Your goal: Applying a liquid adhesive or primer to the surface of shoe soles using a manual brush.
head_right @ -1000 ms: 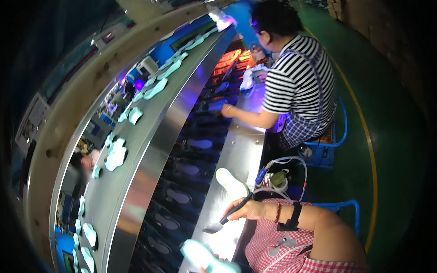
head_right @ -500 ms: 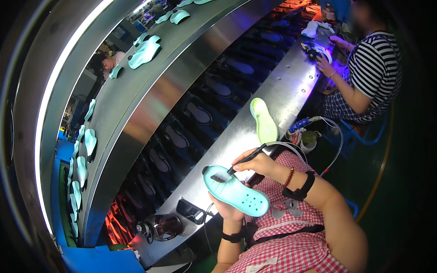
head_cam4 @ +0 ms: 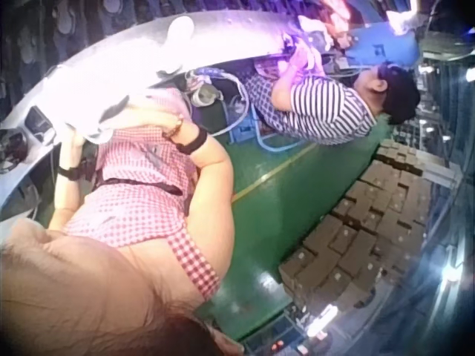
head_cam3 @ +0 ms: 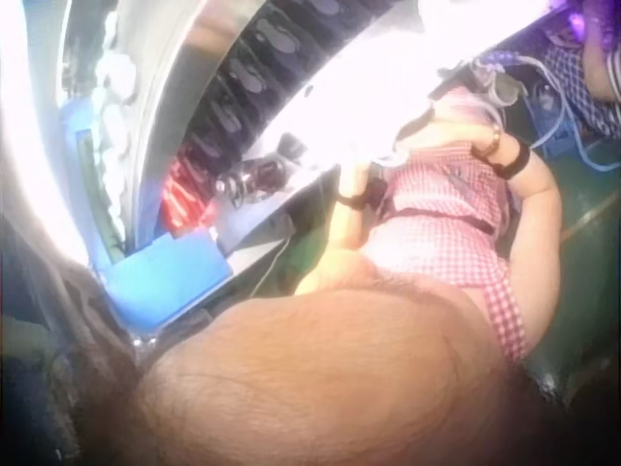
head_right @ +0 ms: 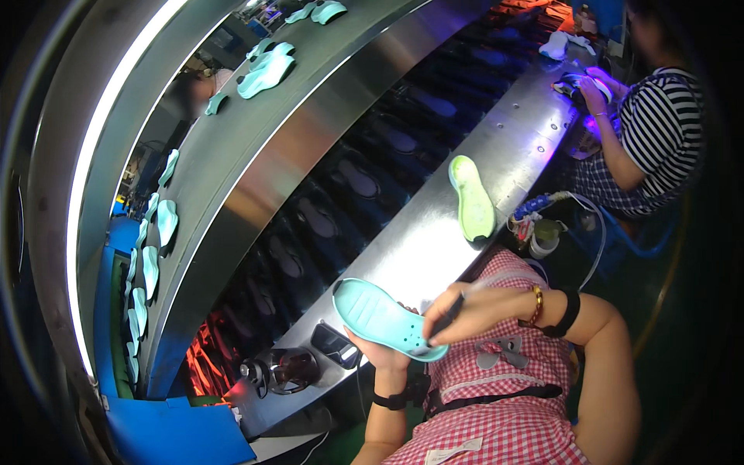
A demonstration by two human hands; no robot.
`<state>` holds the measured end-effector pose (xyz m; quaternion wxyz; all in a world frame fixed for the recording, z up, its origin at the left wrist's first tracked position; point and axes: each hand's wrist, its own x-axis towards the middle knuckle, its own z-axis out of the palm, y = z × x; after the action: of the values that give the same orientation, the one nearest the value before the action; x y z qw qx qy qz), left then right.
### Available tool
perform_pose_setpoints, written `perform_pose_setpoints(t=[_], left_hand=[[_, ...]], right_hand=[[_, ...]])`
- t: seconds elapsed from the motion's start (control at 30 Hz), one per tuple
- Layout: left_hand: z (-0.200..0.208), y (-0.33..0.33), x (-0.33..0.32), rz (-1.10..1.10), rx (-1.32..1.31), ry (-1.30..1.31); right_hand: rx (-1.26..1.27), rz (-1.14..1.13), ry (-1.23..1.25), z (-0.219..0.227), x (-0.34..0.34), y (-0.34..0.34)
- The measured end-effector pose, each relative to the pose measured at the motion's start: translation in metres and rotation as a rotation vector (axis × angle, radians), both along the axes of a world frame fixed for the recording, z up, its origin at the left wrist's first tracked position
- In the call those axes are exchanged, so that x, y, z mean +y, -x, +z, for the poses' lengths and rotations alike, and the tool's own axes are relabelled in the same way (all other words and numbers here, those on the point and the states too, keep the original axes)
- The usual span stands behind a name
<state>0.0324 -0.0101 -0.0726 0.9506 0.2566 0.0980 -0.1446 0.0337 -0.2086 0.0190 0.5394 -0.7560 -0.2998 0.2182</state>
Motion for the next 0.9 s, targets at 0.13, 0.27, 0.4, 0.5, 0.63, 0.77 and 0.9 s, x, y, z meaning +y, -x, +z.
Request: perform_pose_setpoints(t=[0.13,0.27,0.4,0.5,0.63,0.77,0.9], left_hand=[[0.009,0.006,-0.019,-0.214,-0.214,0.237],[0.02,0.008,-0.026,0.018,-0.151,0.109],[0.024,0.004,-0.02,0.092,-0.135,0.152],[0.023,0.0,-0.019,0.244,0.077,0.086],[0.027,-0.004,-0.015,0.059,-0.223,0.162],[0.032,-0.008,-0.01,0.282,-0.164,0.045],[0.037,-0.01,-0.005,0.322,-0.216,0.103]], right_hand=[[0.2,-0.354,-0.289,0.012,0.013,-0.012],[-0.055,-0.188,-0.213,0.012,0.021,-0.007],[0.059,-0.261,-0.271,0.007,0.012,-0.004],[-0.024,-0.173,-0.232,0.006,0.008,-0.002],[-0.097,-0.017,-0.289,0.004,0.002,0.003],[-0.049,-0.258,-0.23,-0.001,-0.005,0.007],[-0.06,-0.012,-0.344,-0.004,-0.008,0.011]])
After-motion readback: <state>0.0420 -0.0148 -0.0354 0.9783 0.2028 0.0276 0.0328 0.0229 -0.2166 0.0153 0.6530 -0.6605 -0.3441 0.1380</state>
